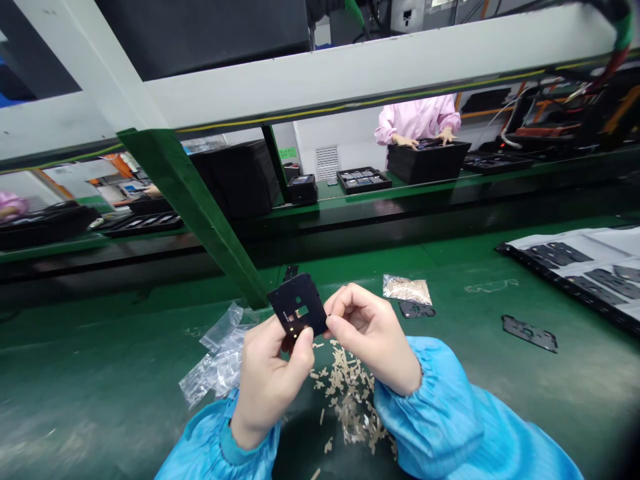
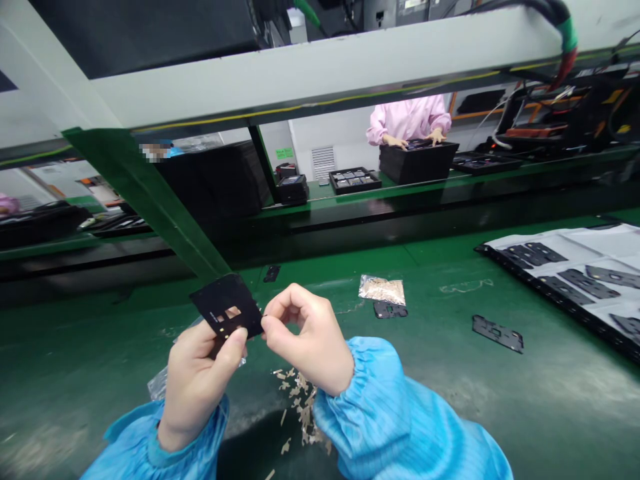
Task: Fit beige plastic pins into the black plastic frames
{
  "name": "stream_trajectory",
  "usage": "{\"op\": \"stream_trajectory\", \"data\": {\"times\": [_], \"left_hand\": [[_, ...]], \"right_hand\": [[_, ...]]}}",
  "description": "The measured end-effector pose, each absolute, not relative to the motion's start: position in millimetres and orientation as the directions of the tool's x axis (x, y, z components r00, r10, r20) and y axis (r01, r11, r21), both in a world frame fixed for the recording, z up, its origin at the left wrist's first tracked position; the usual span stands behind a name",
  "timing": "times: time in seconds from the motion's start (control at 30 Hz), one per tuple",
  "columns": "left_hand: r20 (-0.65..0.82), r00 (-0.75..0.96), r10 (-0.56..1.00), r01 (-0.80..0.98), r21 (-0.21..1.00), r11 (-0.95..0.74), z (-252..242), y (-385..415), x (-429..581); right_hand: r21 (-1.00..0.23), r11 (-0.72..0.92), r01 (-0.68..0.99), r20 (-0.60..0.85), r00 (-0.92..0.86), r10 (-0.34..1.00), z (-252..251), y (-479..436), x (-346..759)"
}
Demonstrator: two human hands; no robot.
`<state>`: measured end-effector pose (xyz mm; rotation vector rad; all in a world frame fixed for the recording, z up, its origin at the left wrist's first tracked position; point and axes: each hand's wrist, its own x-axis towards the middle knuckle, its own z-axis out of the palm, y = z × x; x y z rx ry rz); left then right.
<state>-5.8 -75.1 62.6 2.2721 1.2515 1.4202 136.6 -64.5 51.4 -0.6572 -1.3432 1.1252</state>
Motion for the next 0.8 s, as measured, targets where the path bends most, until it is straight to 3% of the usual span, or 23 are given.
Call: {"op": "stream_trajectory", "data": {"times": [0.47, 0.8], "left_hand": [[0.488, 0.172, 0.856, 0.316, 0.796, -0.517, 58.3, -71.1, -9.9], [0.426, 0.265, 0.865, 0.007, 0.896, -0.443, 35.9, -57.7, -24.0]], "right_hand": [[-0.908, 0.339, -0.248, 0.389, -0.194, 0.901, 57.8, -63.1, 142.3], [-0.9, 0.356, -0.253, 0.412, -0.226, 0.883, 62.0, -67.1, 141.9]]}}
